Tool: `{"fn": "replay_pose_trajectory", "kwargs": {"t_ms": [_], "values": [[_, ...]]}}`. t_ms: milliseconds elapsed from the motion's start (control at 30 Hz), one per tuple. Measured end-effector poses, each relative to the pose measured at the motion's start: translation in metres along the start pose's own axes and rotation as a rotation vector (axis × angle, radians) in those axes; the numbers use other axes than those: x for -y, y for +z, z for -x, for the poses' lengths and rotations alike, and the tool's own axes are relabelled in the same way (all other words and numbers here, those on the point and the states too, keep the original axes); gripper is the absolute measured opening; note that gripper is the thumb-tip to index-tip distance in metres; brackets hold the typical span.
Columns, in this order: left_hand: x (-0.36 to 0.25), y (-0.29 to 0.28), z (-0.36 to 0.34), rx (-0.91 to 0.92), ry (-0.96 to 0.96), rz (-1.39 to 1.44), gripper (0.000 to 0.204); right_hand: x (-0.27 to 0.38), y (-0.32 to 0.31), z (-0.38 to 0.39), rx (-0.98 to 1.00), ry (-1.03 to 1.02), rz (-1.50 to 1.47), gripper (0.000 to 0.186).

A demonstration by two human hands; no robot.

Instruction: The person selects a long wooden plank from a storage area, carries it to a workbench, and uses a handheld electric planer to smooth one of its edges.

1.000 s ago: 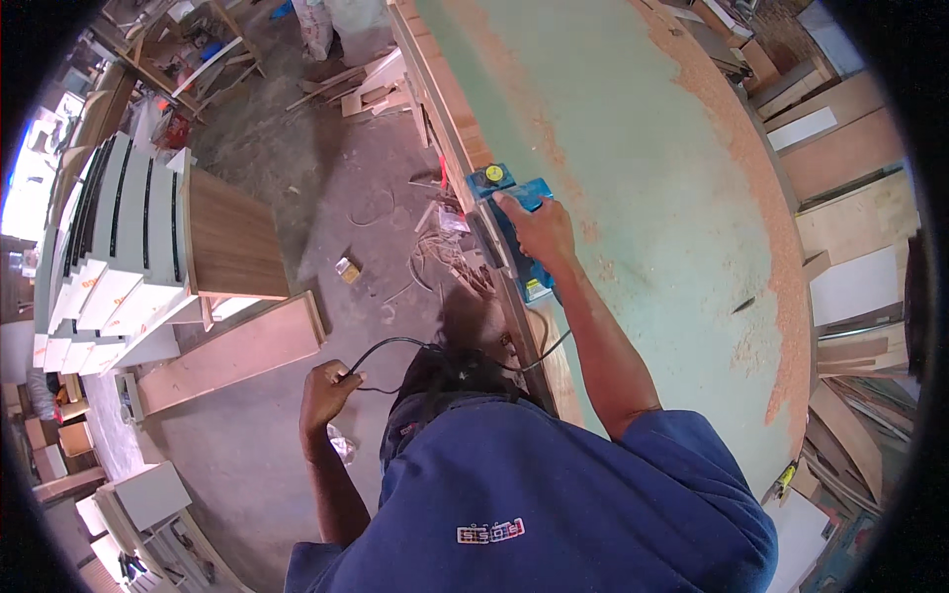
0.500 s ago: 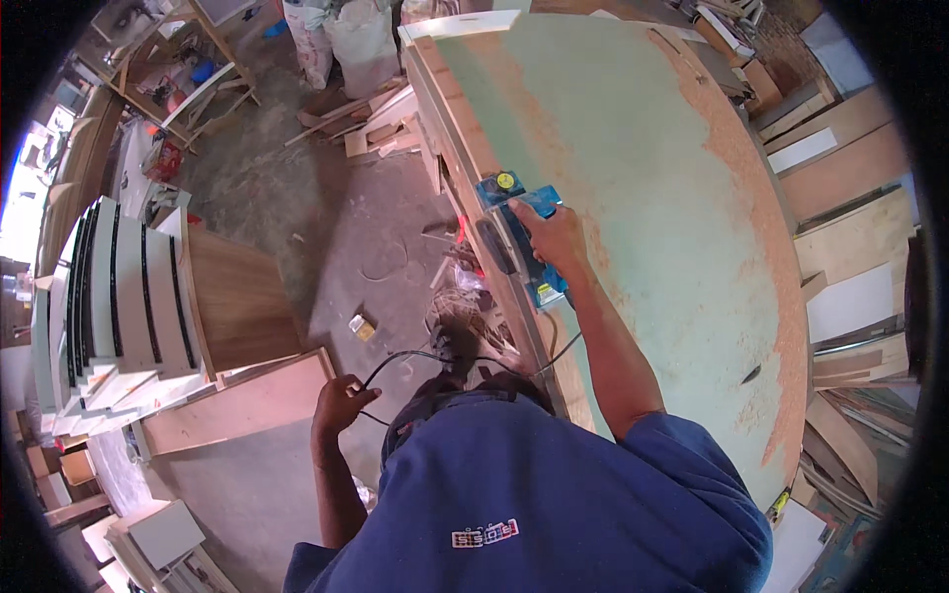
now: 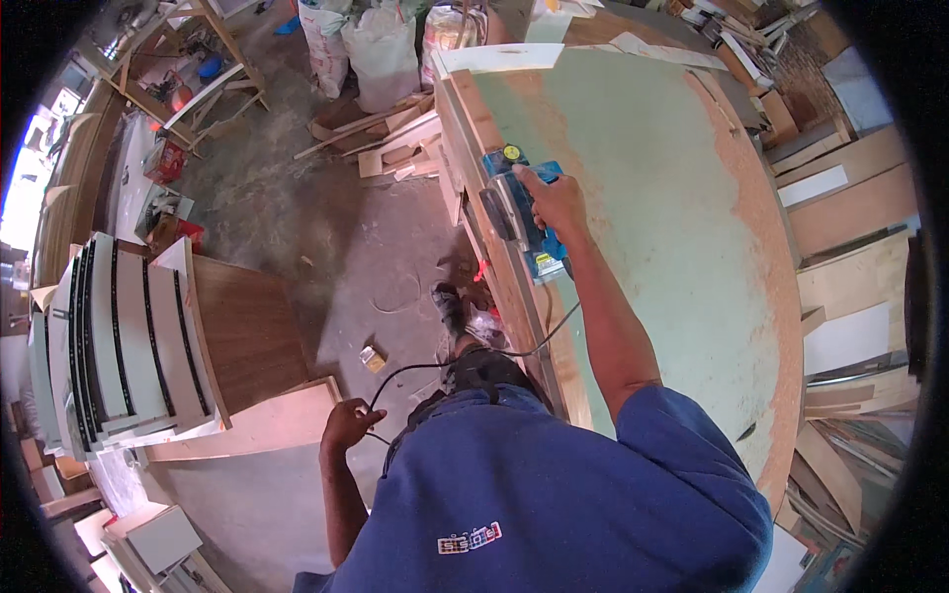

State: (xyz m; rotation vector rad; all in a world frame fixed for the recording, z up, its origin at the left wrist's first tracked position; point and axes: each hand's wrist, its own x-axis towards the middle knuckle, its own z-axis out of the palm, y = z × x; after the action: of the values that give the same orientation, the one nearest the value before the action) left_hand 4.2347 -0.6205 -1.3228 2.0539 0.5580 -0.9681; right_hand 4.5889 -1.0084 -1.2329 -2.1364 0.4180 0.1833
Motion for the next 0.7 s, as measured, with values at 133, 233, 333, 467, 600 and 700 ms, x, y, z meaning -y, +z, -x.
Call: {"fn": "replay_pose_trajectory", "kwargs": {"t_ms": [133, 233, 333, 467, 600, 700], "values": [[-0.012, -0.016, -0.037, 0.068, -0.059, 0.012, 0.047, 0.025, 0.018, -0.057, 0.008, 0.007, 0.008, 0.064], [-0.02, -0.026, -0.064, 0.105, -0.11, -0.025, 0.047, 0.044, 0.034, -0.095, 0.007, 0.009, 0.011, 0.064], [-0.02, -0.036, -0.091, 0.132, -0.129, 0.029, 0.046, 0.073, 0.044, -0.134, 0.008, 0.017, 0.022, 0.065], [-0.032, -0.053, -0.119, 0.165, -0.141, 0.016, 0.047, 0.089, 0.063, -0.188, -0.004, 0.0, 0.031, 0.067], [-0.062, -0.072, -0.136, 0.137, -0.176, -0.008, 0.046, 0.116, 0.077, -0.232, -0.008, -0.007, -0.028, 0.058], [-0.08, -0.082, -0.149, 0.143, -0.181, -0.01, 0.045, 0.134, 0.086, -0.259, 0.017, -0.015, -0.079, 0.056]]}}
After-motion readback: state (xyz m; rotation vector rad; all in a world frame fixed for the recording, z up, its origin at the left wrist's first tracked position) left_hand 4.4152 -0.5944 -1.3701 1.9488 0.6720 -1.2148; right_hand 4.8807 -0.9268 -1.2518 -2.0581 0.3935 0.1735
